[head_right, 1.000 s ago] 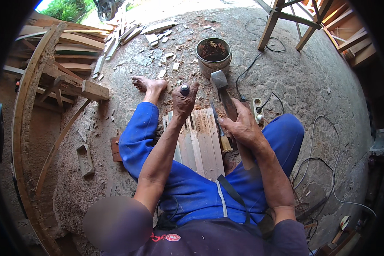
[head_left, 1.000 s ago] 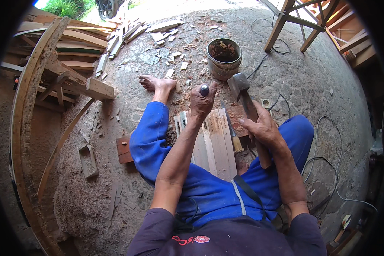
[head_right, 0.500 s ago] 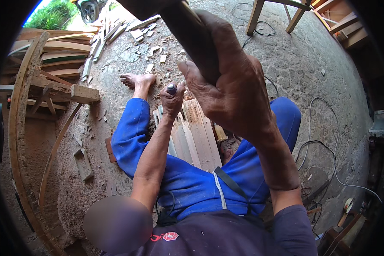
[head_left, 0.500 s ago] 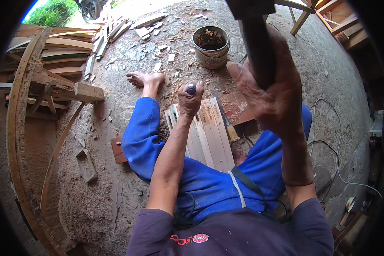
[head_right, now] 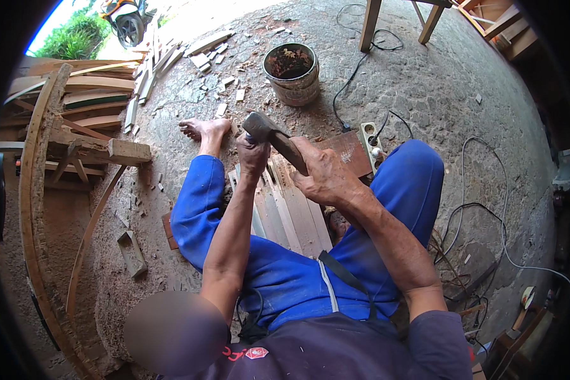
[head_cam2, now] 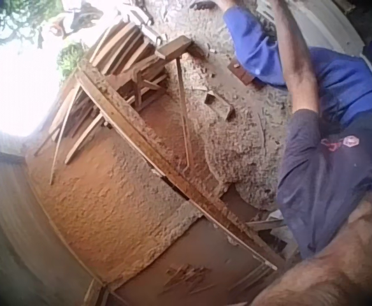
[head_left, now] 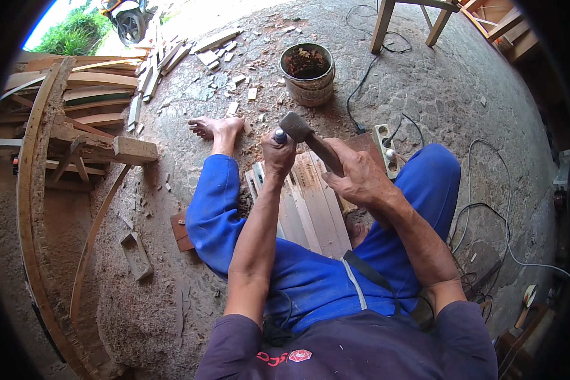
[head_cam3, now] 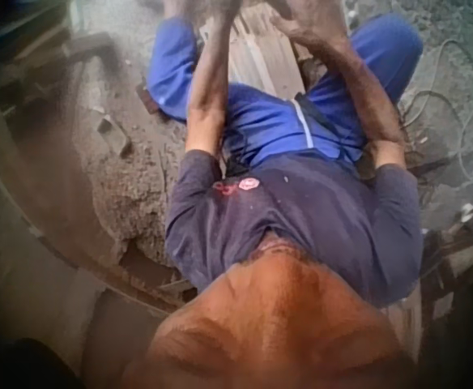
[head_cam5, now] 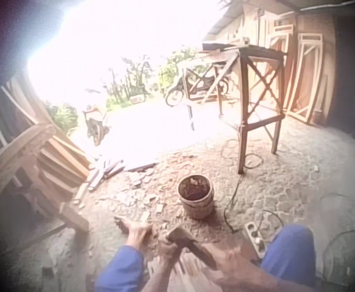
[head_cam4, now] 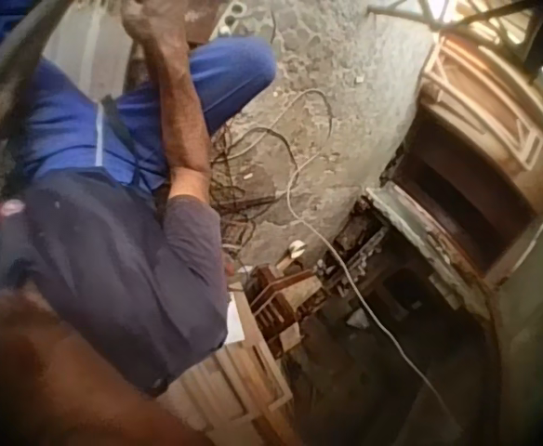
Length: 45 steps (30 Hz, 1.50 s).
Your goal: The person sits on the floor and uses a chisel and mallet to carve a piece of wood. They repeatedly strike the chisel to remove wood shavings, shaping the wood piece.
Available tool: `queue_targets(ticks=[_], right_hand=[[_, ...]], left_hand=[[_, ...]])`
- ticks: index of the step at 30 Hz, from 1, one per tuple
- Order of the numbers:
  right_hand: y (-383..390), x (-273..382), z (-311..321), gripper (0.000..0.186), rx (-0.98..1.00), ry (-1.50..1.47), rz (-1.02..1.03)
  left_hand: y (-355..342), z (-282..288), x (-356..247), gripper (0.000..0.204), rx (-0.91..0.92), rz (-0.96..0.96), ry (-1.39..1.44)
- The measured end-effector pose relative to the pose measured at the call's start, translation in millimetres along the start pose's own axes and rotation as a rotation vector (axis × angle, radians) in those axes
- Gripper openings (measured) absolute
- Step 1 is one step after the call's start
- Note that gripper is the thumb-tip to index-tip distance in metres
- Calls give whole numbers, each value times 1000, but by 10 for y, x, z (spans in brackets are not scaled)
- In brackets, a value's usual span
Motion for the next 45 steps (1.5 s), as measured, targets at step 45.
queue_targets(ticks=[45], right_hand=[[63, -43, -181, 48, 168, 723, -25]], left_hand=[[402, -135, 49, 19, 37, -106, -303]])
Point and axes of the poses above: each hand's wrist, its own y-axis away from the middle knuckle, its own z-axis out of the back of the hand, x = y × z, the point moved 2 cm from there along -y, towards the middle knuckle, and after that the axes turned 13 degrees about x, right-handed, at the moved point
